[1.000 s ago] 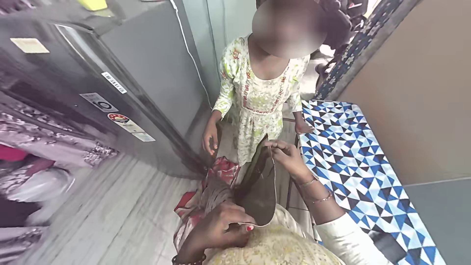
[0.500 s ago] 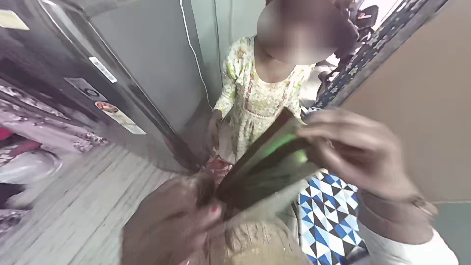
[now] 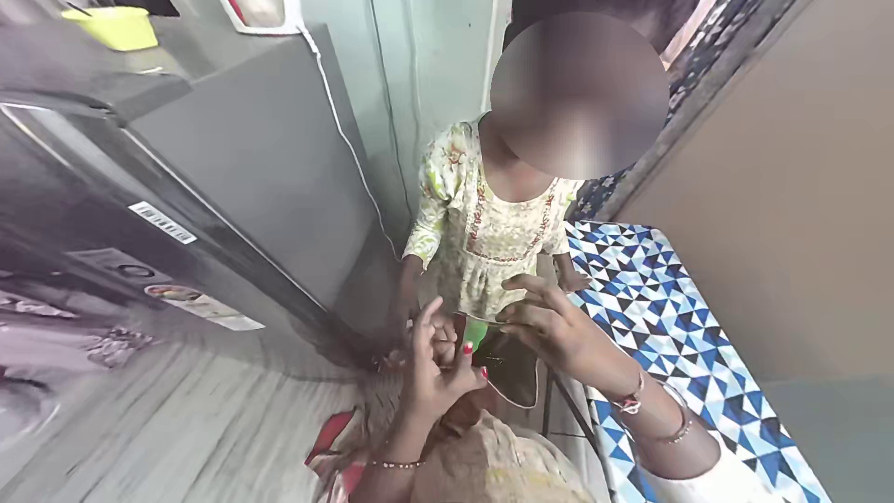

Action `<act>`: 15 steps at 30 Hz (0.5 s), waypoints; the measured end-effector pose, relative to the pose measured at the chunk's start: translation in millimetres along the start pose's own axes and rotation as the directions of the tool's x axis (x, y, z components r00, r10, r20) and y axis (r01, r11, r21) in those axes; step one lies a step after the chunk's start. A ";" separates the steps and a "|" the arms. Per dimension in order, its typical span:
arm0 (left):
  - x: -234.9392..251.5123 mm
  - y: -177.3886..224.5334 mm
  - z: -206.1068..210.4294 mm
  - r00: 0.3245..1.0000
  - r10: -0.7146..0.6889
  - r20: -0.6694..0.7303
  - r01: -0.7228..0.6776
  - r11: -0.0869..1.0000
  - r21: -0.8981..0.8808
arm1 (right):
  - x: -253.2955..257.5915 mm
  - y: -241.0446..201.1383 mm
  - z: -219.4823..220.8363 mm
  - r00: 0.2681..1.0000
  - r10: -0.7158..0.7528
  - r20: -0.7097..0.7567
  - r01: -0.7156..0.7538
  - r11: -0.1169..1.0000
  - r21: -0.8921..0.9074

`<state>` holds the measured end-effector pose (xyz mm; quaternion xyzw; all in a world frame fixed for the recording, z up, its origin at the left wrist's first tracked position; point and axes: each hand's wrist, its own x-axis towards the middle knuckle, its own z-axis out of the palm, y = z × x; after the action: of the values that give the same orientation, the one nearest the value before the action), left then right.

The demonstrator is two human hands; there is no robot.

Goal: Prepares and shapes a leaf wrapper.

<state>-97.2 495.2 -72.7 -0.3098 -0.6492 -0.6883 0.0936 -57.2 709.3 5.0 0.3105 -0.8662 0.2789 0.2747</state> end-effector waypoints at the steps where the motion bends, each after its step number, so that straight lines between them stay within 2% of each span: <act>1: 9.9 -1.6 -3.6 0.999 -0.027 0.029 0.027 0.999 -0.021 | 2.4 -0.4 1.2 1.000 0.016 -0.014 -0.016 1.000 -0.020; 5: 37.2 -2.9 -19.1 0.973 -0.123 0.195 0.160 0.969 -0.190 | 5.6 -4.9 10.9 0.992 0.079 -0.103 -0.084 0.996 -0.044; 7: 44.1 -6.6 -22.2 0.978 -0.101 0.180 0.136 0.971 -0.195 | 3.3 -5.4 16.0 0.970 0.170 -0.176 -0.182 0.982 -0.054; 9: 46.9 -12.4 -22.8 0.991 -0.053 0.123 0.072 0.984 -0.160 | -4.5 -4.3 19.8 0.912 0.332 -0.242 -0.352 0.935 -0.040; 11: 48.1 -17.5 -22.2 0.996 -0.017 0.087 0.030 0.988 -0.150 | -20.0 -0.7 27.1 0.815 0.531 -0.231 -0.519 0.847 0.114; 13: 48.4 -23.4 -24.3 0.997 0.007 0.078 0.006 0.987 -0.158 | -32.3 -4.6 40.3 0.656 0.721 -0.221 -0.636 0.687 0.352; 14: 49.9 -27.2 -25.3 0.997 0.025 0.069 -0.014 0.988 -0.157 | -32.6 -7.6 46.8 0.569 0.779 -0.264 -0.647 0.622 0.440; 15: 51.7 -30.1 -26.2 0.997 0.045 0.059 -0.036 0.988 -0.149 | -30.8 -9.6 52.6 0.504 0.794 -0.341 -0.630 0.608 0.484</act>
<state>-162.1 488.6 -68.6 -0.3504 -0.5925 -0.7225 0.0641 -46.2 680.5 -48.4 -0.1305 -0.7523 0.5676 0.3080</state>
